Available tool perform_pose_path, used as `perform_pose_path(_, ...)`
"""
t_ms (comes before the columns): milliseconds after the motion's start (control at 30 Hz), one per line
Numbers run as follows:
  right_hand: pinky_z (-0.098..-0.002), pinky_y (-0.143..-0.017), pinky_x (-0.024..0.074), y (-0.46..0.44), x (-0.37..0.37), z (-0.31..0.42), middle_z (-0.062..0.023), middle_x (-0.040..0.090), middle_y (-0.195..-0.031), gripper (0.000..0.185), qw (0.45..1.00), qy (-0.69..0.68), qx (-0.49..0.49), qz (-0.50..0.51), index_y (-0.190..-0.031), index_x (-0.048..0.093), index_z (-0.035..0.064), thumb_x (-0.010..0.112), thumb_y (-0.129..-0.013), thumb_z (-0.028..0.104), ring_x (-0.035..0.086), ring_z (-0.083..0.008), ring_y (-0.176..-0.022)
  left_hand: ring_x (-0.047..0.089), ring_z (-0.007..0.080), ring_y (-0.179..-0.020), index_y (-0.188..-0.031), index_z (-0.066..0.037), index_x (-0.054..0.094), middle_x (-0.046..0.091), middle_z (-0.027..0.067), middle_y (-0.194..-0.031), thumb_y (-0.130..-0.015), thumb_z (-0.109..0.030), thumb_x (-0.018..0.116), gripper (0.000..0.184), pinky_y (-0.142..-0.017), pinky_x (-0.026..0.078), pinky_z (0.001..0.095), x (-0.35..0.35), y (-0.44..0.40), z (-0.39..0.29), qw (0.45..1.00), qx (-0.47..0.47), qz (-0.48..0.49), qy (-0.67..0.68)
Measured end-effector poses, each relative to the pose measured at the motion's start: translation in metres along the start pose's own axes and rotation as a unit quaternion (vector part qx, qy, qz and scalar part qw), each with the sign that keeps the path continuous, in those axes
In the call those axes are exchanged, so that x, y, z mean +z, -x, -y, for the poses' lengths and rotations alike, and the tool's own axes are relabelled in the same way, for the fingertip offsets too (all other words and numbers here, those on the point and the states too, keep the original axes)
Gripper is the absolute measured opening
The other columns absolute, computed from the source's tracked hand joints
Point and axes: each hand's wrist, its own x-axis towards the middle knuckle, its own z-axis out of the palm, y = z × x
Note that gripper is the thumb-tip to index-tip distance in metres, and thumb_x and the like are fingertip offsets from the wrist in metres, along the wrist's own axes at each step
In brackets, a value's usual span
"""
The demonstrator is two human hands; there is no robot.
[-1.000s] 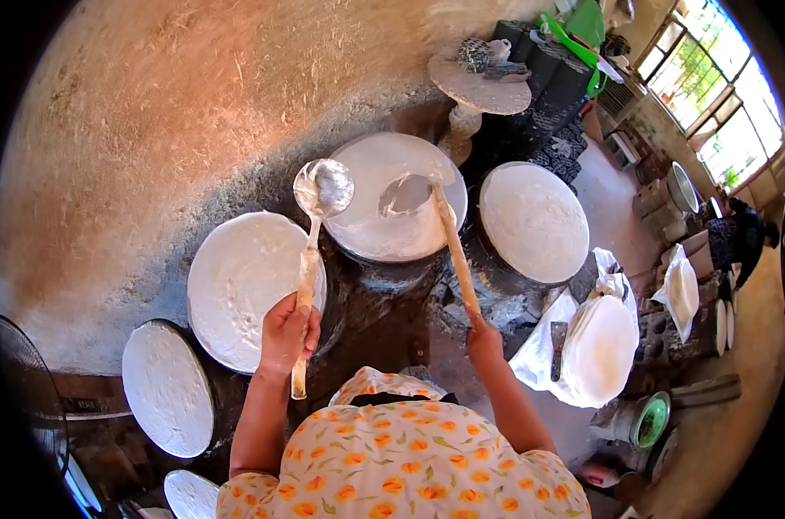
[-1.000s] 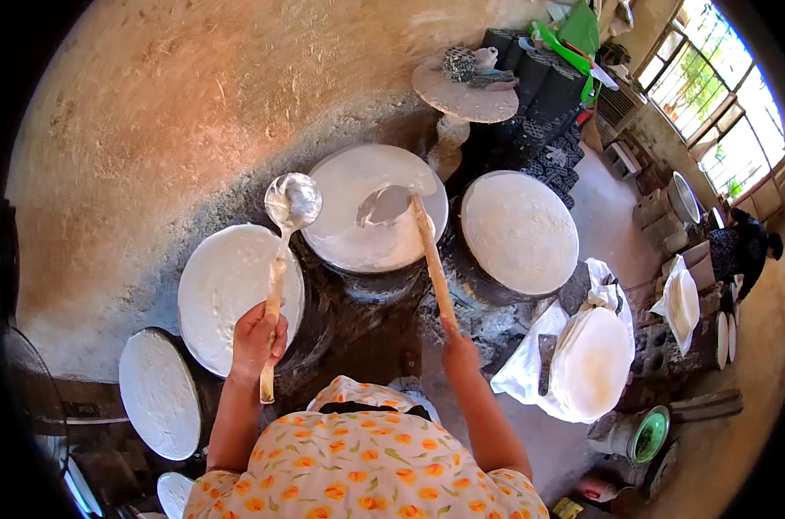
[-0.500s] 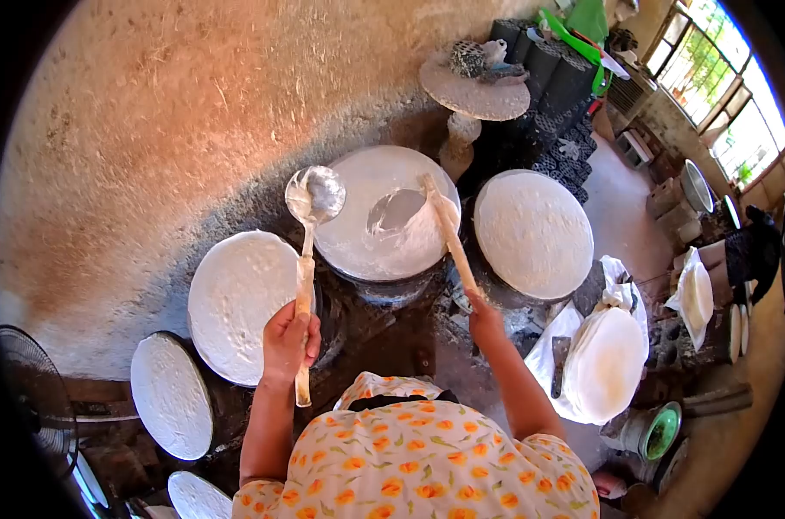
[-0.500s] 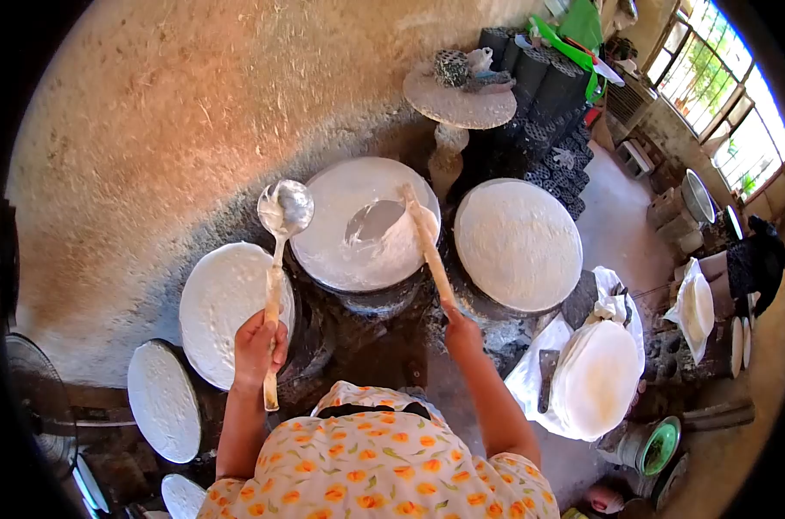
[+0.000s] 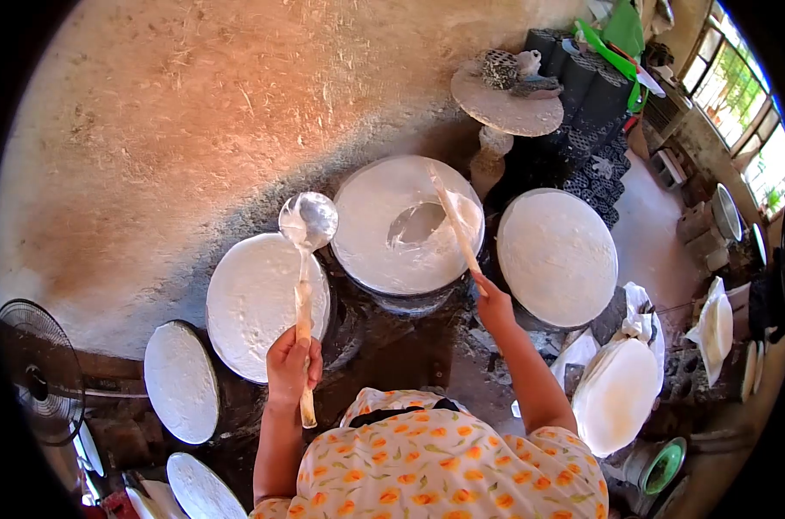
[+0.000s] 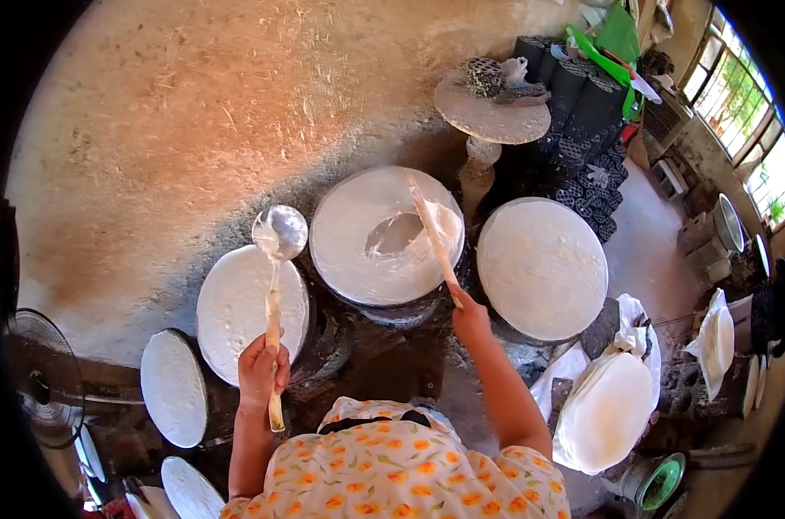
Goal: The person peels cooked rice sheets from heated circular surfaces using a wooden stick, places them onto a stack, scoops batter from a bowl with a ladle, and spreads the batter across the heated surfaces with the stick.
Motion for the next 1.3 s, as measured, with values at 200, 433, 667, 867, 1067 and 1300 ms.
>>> perform_pose_path(200, -0.0316, -0.086, 0.0477, 0.022, 0.004, -0.033, -0.0163, 0.061, -0.118, 0.058, 0.999, -0.012, 0.018, -0.049, -0.130, 0.052, 0.0143, 0.050, -0.076, -0.008, 0.060, -0.0263, -0.108, 0.042, 0.0076, -0.040, -0.118, 0.004, 0.049, 0.049, 0.0034, -0.067, -0.093, -0.008, 0.039, 0.029, -0.032, 0.033, 0.0202, -0.010, 0.012, -0.002, 1.000, 0.005, -0.015, 0.026)
perform_pose_path(433, -0.0418, -0.077, 0.0504, 0.035, 0.003, -0.016, -0.0227, 0.062, -0.106, 0.068, 0.998, -0.025, -0.060, -0.016, -0.136, 0.044, 0.0287, 0.048, -0.076, -0.004, 0.062, -0.0397, -0.092, 0.041, 0.0075, -0.040, -0.111, 0.002, 0.051, 0.049, 0.0029, -0.067, -0.094, -0.009, 0.039, 0.023, -0.032, 0.033, 0.0206, -0.002, 0.007, -0.006, 0.998, 0.000, 0.032, 0.045)
perform_pose_path(667, -0.0303, -0.080, 0.0480, 0.062, 0.029, 0.009, -0.0182, 0.063, -0.112, 0.067, 0.995, 0.022, 0.051, 0.082, -0.133, 0.049, 0.0232, 0.043, -0.077, -0.012, 0.064, -0.0269, -0.098, 0.040, 0.0080, -0.039, -0.117, 0.003, 0.049, 0.048, 0.0032, -0.067, -0.094, -0.013, 0.043, 0.029, -0.033, 0.033, 0.0206, -0.007, -0.001, 0.002, 0.997, -0.005, 0.076, 0.025)
perform_pose_path(867, -0.0325, -0.076, 0.0490, 0.061, 0.007, -0.004, -0.0196, 0.063, -0.109, 0.067, 0.996, -0.054, -0.070, -0.019, -0.135, 0.047, 0.0250, 0.045, -0.077, -0.010, 0.065, -0.0266, -0.091, 0.039, 0.0079, -0.039, -0.116, 0.002, 0.049, 0.048, 0.0032, -0.067, -0.095, -0.014, 0.043, 0.027, -0.033, 0.032, 0.0206, -0.005, -0.003, -0.001, 0.995, -0.017, 0.097, 0.007)
perform_pose_path(1067, -0.0302, -0.077, 0.0475, 0.066, 0.059, 0.012, -0.0171, 0.061, -0.117, 0.064, 0.988, -0.094, 0.075, 0.094, -0.133, 0.049, 0.0251, 0.046, -0.078, -0.008, 0.064, -0.0260, -0.093, 0.042, 0.0090, -0.039, -0.077, -0.004, 0.050, 0.048, 0.0031, -0.057, -0.090, -0.010, 0.043, 0.017, -0.035, 0.035, 0.0220, -0.001, -0.009, -0.003, 0.994, -0.030, 0.097, -0.035)
perform_pose_path(1300, -0.0376, -0.091, 0.0470, 0.020, 0.020, -0.001, -0.0172, 0.056, -0.123, 0.061, 0.997, 0.020, -0.073, -0.024, -0.134, 0.046, 0.0226, 0.045, -0.079, -0.005, 0.058, -0.0358, -0.106, 0.044, 0.0098, -0.041, -0.077, -0.004, 0.051, 0.048, 0.0038, -0.053, -0.087, -0.010, 0.045, 0.013, -0.038, 0.037, 0.0233, 0.008, -0.020, -0.010, 0.993, -0.040, 0.089, -0.070)
